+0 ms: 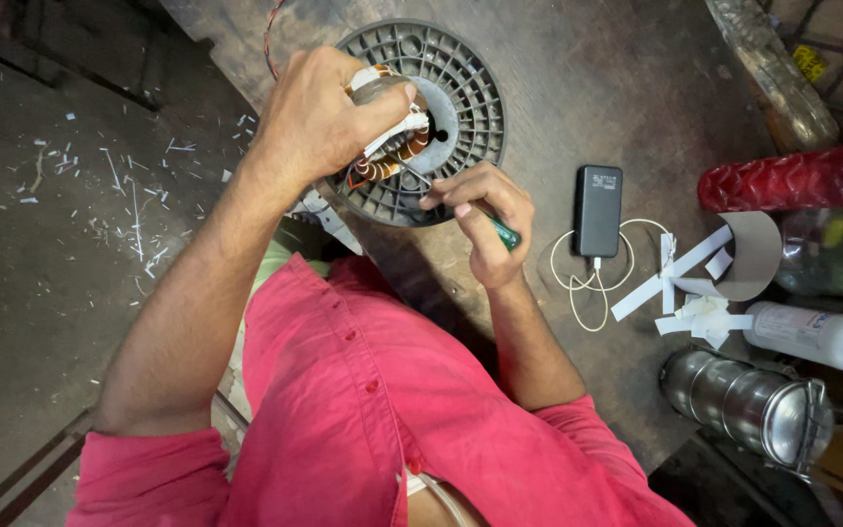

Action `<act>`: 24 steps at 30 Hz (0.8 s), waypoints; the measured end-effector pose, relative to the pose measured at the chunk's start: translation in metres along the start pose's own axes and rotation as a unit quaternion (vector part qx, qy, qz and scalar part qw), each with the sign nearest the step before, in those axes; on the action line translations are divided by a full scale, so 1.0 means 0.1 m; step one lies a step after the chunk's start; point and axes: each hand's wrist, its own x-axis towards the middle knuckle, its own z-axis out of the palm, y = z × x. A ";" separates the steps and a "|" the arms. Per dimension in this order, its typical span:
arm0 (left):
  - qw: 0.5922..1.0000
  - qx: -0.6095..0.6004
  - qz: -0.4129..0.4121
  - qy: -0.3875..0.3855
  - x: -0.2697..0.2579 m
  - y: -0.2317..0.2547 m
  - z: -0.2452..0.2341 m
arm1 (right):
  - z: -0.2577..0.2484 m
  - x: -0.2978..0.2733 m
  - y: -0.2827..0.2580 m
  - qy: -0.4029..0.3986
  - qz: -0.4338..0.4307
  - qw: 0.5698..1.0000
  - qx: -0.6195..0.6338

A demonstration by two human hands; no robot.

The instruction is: The person uses a screwdriver to adjust copper windings inside a motor stator, then uses scissors to trim wires. The person moves around the workshop to retrieve a red wire and returns to the stator to continue the repair.

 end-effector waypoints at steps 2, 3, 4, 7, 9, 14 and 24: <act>1.000 -0.007 0.002 -0.003 0.00 -0.01 0.00 | 0.00 0.00 0.01 0.002 0.003 1.000 0.005; 1.000 -0.009 0.004 -0.002 0.00 -0.01 0.01 | 0.00 0.00 0.01 0.003 0.004 1.000 0.007; 1.000 -0.011 0.005 -0.001 0.00 -0.02 0.00 | 0.00 0.00 0.01 0.002 0.002 1.000 0.005; 1.000 -0.010 0.007 0.000 -0.01 -0.03 0.00 | -0.01 0.00 0.02 -0.004 -0.001 1.000 0.002; 1.000 -0.009 0.006 -0.002 0.00 -0.04 0.00 | -0.01 -0.01 0.02 -0.008 0.000 1.000 0.003; 1.000 -0.009 -0.001 -0.004 0.00 -0.03 -0.01 | 0.01 0.04 -0.04 -0.013 0.015 1.000 0.007; 1.000 0.024 -0.012 0.000 0.00 -0.02 0.00 | 0.37 0.21 -0.34 -0.032 -0.083 0.974 -0.209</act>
